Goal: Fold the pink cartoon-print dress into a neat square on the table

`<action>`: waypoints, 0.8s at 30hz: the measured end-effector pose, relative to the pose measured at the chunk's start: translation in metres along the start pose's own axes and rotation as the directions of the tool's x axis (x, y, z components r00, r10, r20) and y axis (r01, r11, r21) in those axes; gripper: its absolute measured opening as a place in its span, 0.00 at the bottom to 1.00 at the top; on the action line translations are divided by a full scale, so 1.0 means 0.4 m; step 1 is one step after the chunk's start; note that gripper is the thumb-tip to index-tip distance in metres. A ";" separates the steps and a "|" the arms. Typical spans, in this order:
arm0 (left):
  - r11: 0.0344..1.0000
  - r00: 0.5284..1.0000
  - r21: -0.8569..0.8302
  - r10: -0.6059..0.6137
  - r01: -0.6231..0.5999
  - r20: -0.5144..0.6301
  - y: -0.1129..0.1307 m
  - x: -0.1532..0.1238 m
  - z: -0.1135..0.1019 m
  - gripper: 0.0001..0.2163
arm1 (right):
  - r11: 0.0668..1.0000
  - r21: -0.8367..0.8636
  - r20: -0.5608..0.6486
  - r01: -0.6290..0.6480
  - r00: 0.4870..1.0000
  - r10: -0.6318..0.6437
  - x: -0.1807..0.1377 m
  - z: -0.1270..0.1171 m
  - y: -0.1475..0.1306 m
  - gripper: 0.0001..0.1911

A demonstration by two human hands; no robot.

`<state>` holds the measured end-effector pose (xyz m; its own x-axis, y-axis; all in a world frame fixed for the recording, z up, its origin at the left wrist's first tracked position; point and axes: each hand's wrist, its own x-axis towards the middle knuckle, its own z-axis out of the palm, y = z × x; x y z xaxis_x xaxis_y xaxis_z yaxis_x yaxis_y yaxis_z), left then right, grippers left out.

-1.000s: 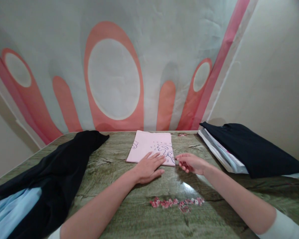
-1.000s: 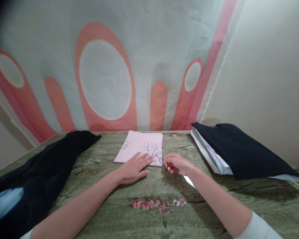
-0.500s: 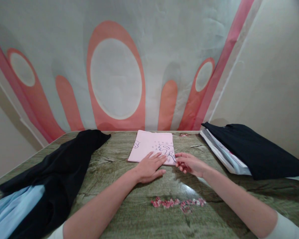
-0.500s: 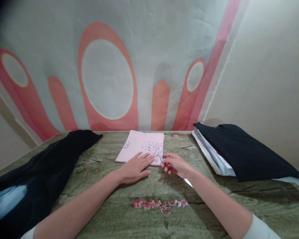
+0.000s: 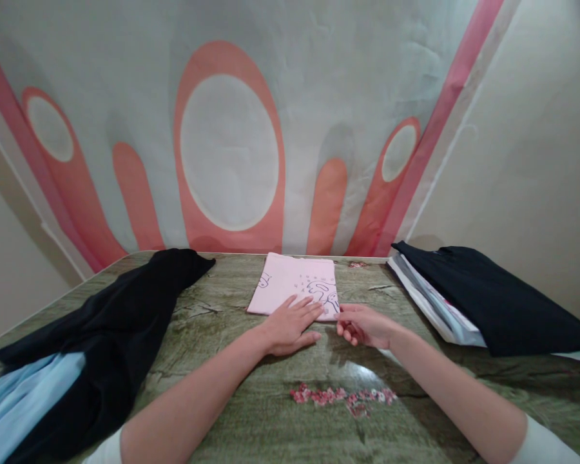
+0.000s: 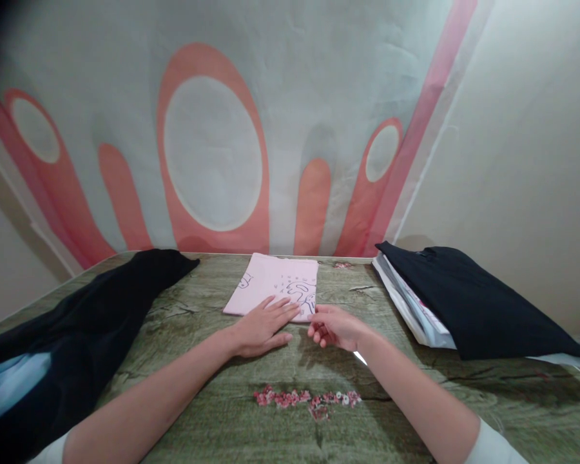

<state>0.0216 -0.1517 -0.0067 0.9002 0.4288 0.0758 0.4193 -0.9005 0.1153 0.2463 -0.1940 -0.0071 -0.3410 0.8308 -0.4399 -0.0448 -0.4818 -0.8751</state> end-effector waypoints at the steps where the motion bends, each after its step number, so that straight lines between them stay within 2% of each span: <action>1: 1.000 1.000 0.000 0.001 -0.001 0.001 0.001 0.001 0.000 0.27 | 1.000 0.012 -0.002 -0.006 1.000 0.006 0.003 0.005 -0.002 0.05; 5: 1.000 1.000 0.006 -0.008 0.008 0.000 0.003 0.001 -0.001 0.28 | 0.997 -0.014 0.017 -0.075 0.997 0.075 0.011 0.005 -0.006 0.03; 10: 1.000 1.000 0.015 -0.011 0.010 0.008 0.002 -0.002 -0.003 0.27 | 0.989 -0.138 -0.030 -0.049 0.999 0.046 0.018 -0.027 0.010 0.06; 14: 1.000 1.000 0.012 -0.007 0.007 0.010 0.002 -0.001 -0.005 0.27 | 0.952 -0.305 -0.074 -0.027 0.997 0.005 0.018 -0.051 0.018 0.11; 16: 1.000 1.000 0.009 -0.005 0.005 0.007 0.002 0.000 -0.004 0.27 | 0.896 -0.444 -0.155 -0.020 0.986 -0.055 0.017 -0.056 0.016 0.13; 18: 1.000 1.000 0.006 -0.005 0.005 0.001 0.001 0.000 -0.003 0.27 | 0.781 -0.624 -0.276 0.010 0.933 -0.232 0.018 -0.053 0.012 0.13; 19: 1.000 1.000 0.006 -0.005 0.005 -0.003 0.001 0.000 -0.002 0.27 | 0.688 -0.725 -0.305 0.038 0.878 -0.370 0.019 -0.048 0.010 0.13; 20: 1.000 1.000 0.008 -0.004 0.004 -0.005 0.001 -0.001 -0.001 0.27 | 0.568 -0.820 -0.285 0.071 0.809 -0.513 0.019 -0.040 0.010 0.14; 21: 1.000 1.000 0.010 -0.003 0.004 -0.007 0.002 -0.001 0.000 0.27 | 0.429 -0.897 -0.210 0.109 0.748 -0.630 0.019 -0.031 0.012 0.15; 22: 1.000 1.000 0.013 -0.004 0.004 -0.008 0.002 -0.001 0.001 0.27 | 0.286 -0.946 -0.098 0.150 0.711 -0.697 0.018 -0.019 0.016 0.17; 23: 1.000 1.000 0.016 -0.006 0.006 -0.010 0.003 -0.001 0.001 0.28 | 0.163 -0.968 0.018 0.189 0.704 -0.710 0.017 -0.007 0.023 0.20; 24: 1.000 1.000 0.017 -0.009 0.009 -0.012 0.004 -0.001 0.001 0.28 | 0.075 -0.973 0.109 0.217 0.722 -0.683 0.014 0.005 0.032 0.23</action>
<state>0.0220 -0.1534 -0.0069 0.8949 0.4378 0.0866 0.4296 -0.8976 0.0987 0.2419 -0.1962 -0.0201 -0.3178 0.8989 0.3017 0.8366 0.4156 -0.3569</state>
